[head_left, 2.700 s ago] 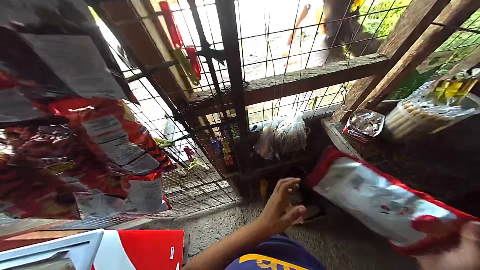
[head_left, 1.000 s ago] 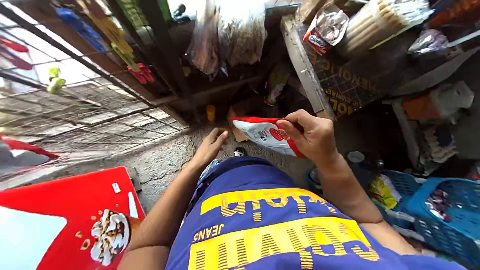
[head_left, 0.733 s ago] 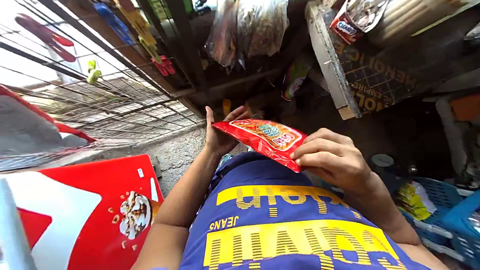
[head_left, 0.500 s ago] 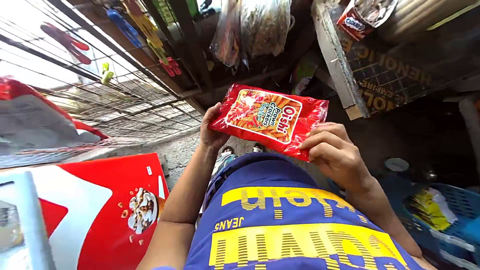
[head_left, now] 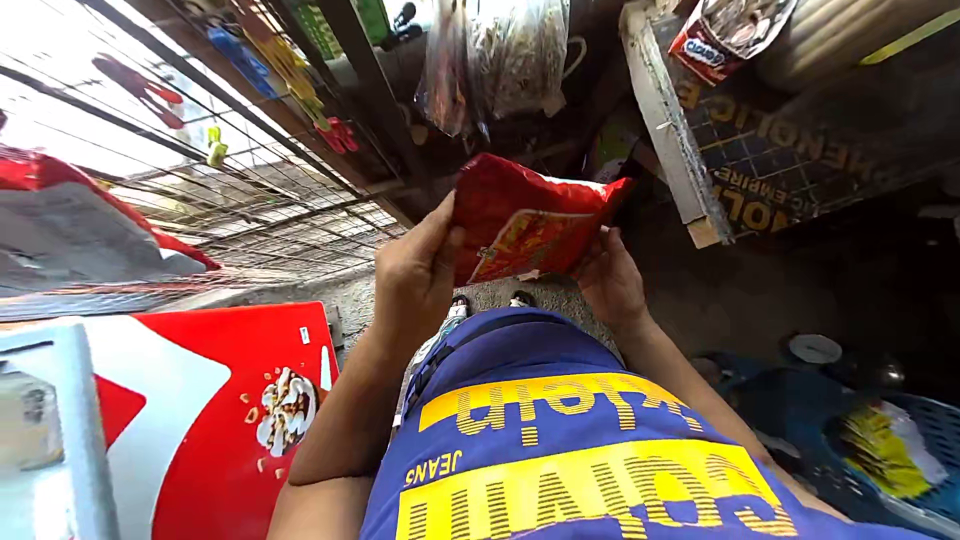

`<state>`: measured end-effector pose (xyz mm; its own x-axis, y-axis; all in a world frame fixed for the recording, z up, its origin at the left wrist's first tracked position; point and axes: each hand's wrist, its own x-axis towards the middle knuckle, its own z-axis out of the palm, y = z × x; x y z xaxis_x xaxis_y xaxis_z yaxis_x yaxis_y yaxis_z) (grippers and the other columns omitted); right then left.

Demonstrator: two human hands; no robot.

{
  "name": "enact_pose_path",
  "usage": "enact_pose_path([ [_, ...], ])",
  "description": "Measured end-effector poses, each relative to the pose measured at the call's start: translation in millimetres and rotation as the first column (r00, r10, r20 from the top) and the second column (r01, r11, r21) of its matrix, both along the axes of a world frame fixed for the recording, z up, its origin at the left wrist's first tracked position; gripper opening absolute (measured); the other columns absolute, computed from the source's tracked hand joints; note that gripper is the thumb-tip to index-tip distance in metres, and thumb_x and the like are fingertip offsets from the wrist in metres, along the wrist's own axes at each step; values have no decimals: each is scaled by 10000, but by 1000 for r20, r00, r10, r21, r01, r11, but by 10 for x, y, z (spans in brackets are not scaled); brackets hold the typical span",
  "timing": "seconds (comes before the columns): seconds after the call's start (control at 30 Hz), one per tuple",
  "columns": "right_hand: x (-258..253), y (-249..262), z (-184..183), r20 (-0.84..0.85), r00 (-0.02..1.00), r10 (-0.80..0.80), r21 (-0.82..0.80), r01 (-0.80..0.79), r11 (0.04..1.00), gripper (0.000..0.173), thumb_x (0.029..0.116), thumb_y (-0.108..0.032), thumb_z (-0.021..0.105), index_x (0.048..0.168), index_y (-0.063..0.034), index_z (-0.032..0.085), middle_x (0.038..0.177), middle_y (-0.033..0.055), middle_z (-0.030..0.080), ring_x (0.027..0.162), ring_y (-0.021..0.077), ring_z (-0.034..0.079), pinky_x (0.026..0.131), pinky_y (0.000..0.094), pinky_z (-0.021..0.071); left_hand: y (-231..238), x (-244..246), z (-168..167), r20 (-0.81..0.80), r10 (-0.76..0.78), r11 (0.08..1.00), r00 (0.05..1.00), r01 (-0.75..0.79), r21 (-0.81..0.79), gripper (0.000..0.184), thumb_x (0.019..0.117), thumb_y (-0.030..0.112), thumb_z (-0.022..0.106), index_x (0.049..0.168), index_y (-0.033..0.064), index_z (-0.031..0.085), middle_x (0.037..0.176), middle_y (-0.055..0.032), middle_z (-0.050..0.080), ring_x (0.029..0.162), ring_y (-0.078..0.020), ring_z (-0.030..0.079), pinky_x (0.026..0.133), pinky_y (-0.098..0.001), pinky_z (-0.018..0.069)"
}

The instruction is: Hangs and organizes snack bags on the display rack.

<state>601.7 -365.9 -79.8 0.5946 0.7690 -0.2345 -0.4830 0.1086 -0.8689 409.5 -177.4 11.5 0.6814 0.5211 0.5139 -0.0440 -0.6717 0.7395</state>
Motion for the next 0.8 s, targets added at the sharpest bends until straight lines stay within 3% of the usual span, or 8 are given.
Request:
enact_pose_path([
  [0.1, 23, 44, -104, -16, 999, 49, -47, -50, 998, 171, 1101, -235, 438, 1198, -185, 570, 1105, -20, 692, 1000, 113, 691, 905, 334, 587, -44, -19, 46, -14, 145, 947, 989, -134, 292, 354, 1105, 186, 443, 1268, -48, 652, 936, -173, 745, 819, -133, 715, 743, -272, 564],
  [0.27, 43, 180, -133, 46, 984, 171, -86, -167, 982, 192, 1024, -193, 553, 1179, -90, 605, 1022, 28, 742, 901, 168, 736, 807, 385, 638, -77, -224, 105, 90, 365, 777, 927, -356, 519, 311, 1073, 253, 514, 1150, 45, 732, 636, -75, 632, 555, -180, 599, 566, -337, 501],
  [0.33, 37, 255, -73, 71, 977, 199, -3, -200, 980, 225, 999, -185, 632, 1196, -93, 576, 994, 1, 748, 862, 136, 735, 766, 348, 640, -69, -334, 115, 84, 496, 742, 864, -472, 477, 295, 1059, 257, 556, 1129, 35, 737, 708, -93, 690, 609, -170, 646, 591, -317, 521],
  [0.43, 7, 310, 78, 191, 955, 226, 153, -256, 954, 624, 978, -137, 658, 1487, -238, 311, 1000, -96, 727, 896, 83, 729, 833, 290, 631, -46, -500, 61, -147, 759, 637, 635, -674, 374, 460, 992, 249, 671, 1386, 23, 600, 1204, -166, 710, 1011, -278, 717, 840, -455, 601],
  [0.53, -80, 397, 254, 483, 831, 276, 168, -398, 902, 601, 1028, -157, 617, 1550, -306, 359, 1068, -149, 697, 916, 19, 697, 827, 227, 618, -228, -593, -125, -192, 611, 791, 768, -585, 179, 600, 946, 346, 712, 1406, -7, 559, 1397, -207, 585, 1303, -332, 550, 1085, -526, 447],
  [0.6, -183, 499, 238, 628, 708, 323, 85, -474, 876, 296, 1020, -78, 589, 1310, -114, 636, 1061, -55, 704, 865, 13, 686, 764, 215, 616, -475, -560, -282, -229, 360, 931, 904, -364, 27, 660, 907, 539, 702, 1314, 22, 651, 1297, -156, 654, 1250, -274, 595, 1064, -490, 494],
  [0.67, -265, 588, 129, 664, 632, 400, -31, -511, 859, 205, 977, -29, 569, 1119, -7, 715, 1004, 35, 705, 799, 40, 685, 711, 234, 619, -675, -466, -461, -337, 251, 968, 907, -234, 89, 715, 849, 678, 681, 1246, 83, 714, 1209, -111, 710, 1162, -266, 647, 1000, -499, 516],
  [0.8, -302, 642, 111, 592, 658, 465, -118, -500, 858, 180, 995, -48, 583, 1117, 24, 694, 987, 47, 726, 768, 62, 710, 669, 249, 634, -882, -421, -673, -372, 359, 927, 856, -281, 248, 271, 935, 276, 737, 1134, 92, 752, 1011, -106, 741, 940, -260, 712, 843, -428, 583],
])
